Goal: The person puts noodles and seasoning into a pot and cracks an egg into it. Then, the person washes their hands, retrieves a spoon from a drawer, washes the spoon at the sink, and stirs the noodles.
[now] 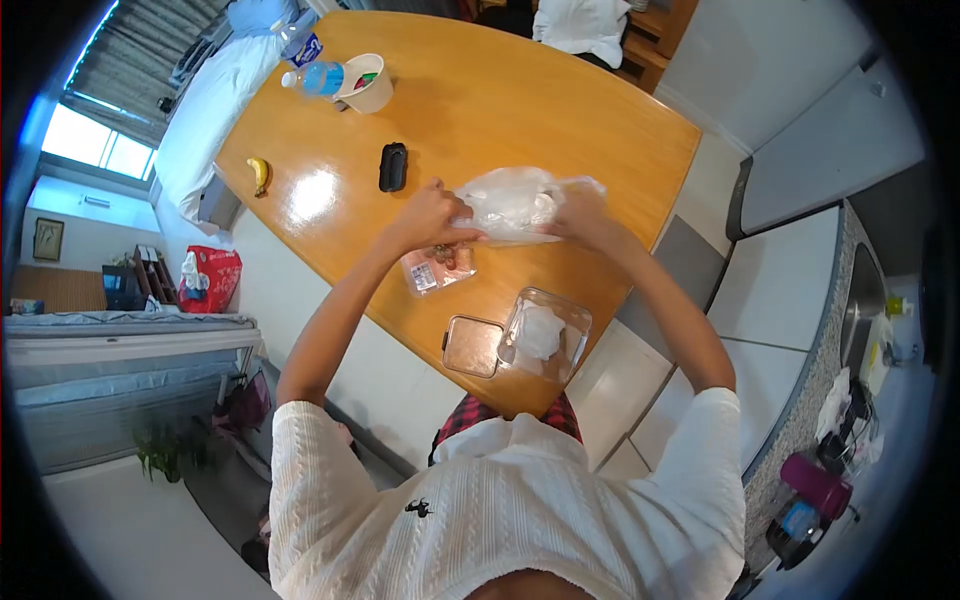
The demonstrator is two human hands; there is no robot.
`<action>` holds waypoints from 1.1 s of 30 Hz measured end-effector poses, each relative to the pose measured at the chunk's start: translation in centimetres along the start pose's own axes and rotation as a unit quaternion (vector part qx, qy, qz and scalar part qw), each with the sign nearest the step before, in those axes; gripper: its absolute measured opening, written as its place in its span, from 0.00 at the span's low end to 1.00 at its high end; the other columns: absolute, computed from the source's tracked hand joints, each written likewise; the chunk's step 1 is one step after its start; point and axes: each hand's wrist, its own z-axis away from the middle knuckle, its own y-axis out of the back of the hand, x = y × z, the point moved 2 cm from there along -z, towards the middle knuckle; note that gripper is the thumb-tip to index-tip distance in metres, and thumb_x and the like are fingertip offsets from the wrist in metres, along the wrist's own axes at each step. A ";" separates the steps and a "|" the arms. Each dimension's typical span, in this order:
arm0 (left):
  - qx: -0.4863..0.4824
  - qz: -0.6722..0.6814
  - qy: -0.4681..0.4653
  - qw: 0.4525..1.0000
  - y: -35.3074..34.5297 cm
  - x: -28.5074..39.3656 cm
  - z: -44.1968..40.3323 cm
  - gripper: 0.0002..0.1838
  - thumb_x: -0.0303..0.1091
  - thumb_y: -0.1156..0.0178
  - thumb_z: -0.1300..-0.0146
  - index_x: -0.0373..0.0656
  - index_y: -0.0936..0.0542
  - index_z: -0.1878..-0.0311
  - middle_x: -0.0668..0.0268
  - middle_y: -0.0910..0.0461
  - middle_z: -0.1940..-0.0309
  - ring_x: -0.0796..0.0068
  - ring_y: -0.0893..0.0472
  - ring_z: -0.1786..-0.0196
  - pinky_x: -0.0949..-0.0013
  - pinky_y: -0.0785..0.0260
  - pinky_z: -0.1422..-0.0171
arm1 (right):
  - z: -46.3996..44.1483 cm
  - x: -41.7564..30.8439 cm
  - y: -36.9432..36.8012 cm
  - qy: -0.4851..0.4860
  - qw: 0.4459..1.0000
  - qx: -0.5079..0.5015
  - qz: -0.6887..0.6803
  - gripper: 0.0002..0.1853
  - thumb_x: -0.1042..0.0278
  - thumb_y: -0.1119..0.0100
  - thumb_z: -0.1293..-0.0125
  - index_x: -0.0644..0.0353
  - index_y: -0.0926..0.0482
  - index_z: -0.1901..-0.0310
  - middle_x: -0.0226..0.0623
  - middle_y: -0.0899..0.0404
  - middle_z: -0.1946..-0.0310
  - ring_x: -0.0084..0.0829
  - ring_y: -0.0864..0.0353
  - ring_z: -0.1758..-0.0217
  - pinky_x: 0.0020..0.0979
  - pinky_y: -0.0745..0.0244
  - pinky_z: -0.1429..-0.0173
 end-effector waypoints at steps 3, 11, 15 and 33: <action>0.031 0.052 0.009 0.998 0.3 0.5 1.2 0.20 0.53 0.39 0.53 0.43 0.20 0.72 0.61 0.22 0.76 0.67 0.26 0.66 0.64 0.40 0.53 | 0.8 0.5 0.6 -0.047 0.998 0.029 0.037 0.08 0.66 0.45 0.48 0.56 0.21 0.67 0.38 0.22 0.68 0.39 0.25 0.64 0.41 0.32 0.54; 0.049 0.037 0.011 0.998 -0.3 2.3 -1.9 0.19 0.51 0.43 0.47 0.43 0.23 0.67 0.63 0.23 0.71 0.67 0.25 0.64 0.63 0.39 0.53 | -4.9 -2.0 0.5 -0.082 0.986 -0.124 -0.077 0.11 0.74 0.49 0.48 0.64 0.24 0.62 0.45 0.23 0.68 0.41 0.23 0.63 0.37 0.29 0.58; -0.034 -0.055 0.179 0.982 -3.1 1.2 -3.2 0.17 0.48 0.46 0.45 0.43 0.25 0.61 0.62 0.25 0.65 0.66 0.26 0.58 0.61 0.37 0.54 | -4.0 3.1 -1.0 -0.186 0.982 0.006 0.022 0.09 0.73 0.47 0.50 0.64 0.25 0.65 0.44 0.22 0.69 0.43 0.22 0.65 0.41 0.26 0.62; 0.353 0.545 0.211 0.731 -2.1 0.9 -9.7 0.23 0.19 0.43 0.57 0.38 0.29 0.52 0.67 0.23 0.76 0.82 0.27 0.76 0.76 0.32 0.72 | -5.6 0.1 4.3 -0.108 0.902 0.233 -0.348 0.03 0.74 0.51 0.43 0.64 0.28 0.70 0.45 0.26 0.75 0.42 0.24 0.70 0.36 0.30 0.65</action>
